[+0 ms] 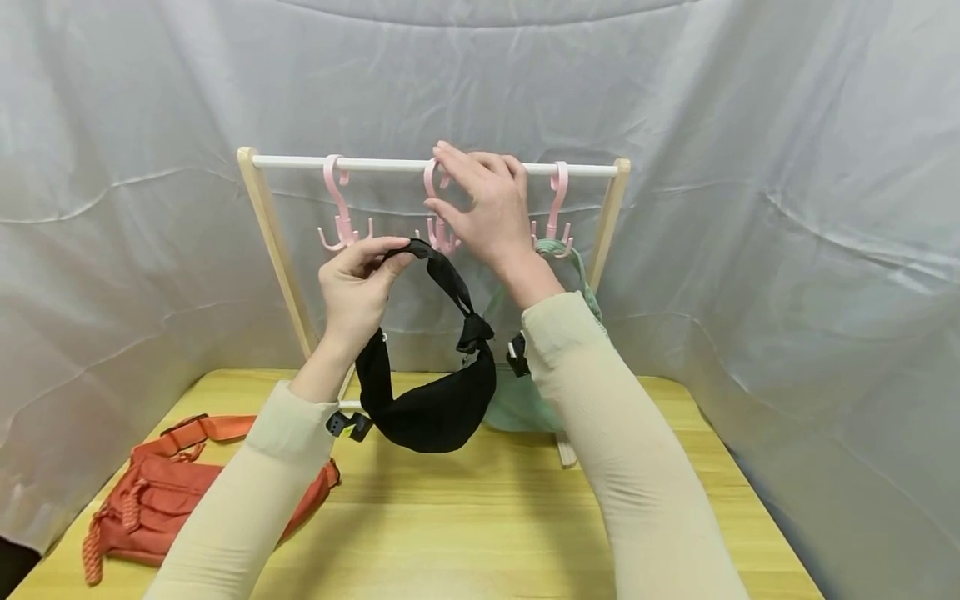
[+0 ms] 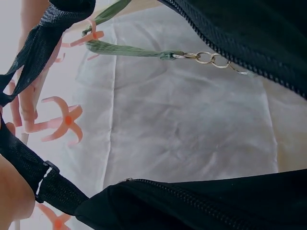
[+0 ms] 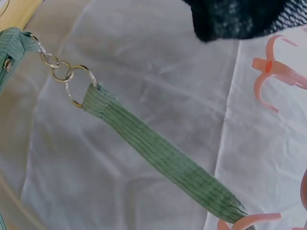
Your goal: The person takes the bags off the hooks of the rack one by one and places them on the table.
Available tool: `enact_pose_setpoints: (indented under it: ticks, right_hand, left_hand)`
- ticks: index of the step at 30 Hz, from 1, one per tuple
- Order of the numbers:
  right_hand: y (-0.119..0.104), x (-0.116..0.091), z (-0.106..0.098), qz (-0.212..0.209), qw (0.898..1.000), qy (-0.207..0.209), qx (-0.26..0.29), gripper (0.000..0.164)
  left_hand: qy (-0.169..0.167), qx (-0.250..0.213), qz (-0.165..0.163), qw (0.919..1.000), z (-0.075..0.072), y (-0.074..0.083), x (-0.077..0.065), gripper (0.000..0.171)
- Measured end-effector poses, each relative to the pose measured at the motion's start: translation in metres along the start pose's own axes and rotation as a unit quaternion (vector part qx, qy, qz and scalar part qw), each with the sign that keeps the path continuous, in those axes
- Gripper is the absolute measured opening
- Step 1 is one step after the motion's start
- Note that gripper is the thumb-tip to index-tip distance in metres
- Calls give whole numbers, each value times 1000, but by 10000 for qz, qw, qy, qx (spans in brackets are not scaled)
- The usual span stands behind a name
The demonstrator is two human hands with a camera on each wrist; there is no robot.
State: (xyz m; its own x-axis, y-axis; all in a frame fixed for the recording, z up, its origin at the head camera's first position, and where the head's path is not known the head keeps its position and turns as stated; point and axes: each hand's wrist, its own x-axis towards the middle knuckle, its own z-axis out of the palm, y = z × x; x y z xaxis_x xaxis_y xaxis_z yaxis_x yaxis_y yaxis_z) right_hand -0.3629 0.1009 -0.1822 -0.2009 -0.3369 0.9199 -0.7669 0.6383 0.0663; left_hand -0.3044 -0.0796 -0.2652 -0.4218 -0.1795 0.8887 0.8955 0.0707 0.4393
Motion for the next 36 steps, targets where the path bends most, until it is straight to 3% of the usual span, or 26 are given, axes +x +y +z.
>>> enact_pose_setpoints:
  ticks: [10, 22, 30, 36]
  right_hand:
    - [-1, -15, -5, -161, 9996, -242, -63, 59]
    - [-9, -65, -6, -350, 9954, 755, 472, 48]
    - [-18, -101, -14, -168, 9930, 910, 733, 45]
    - [-28, -127, -22, -257, 9921, 901, 828, 44]
  left_hand:
    - [-62, 235, -280, 9993, -5, 3, -6, 16]
    - [-106, 386, -524, 9978, -14, 4, -15, 16]
    - [-89, 412, -571, 9975, -17, 6, -17, 16]
    - [-91, 415, -566, 9975, -20, 5, -20, 16]
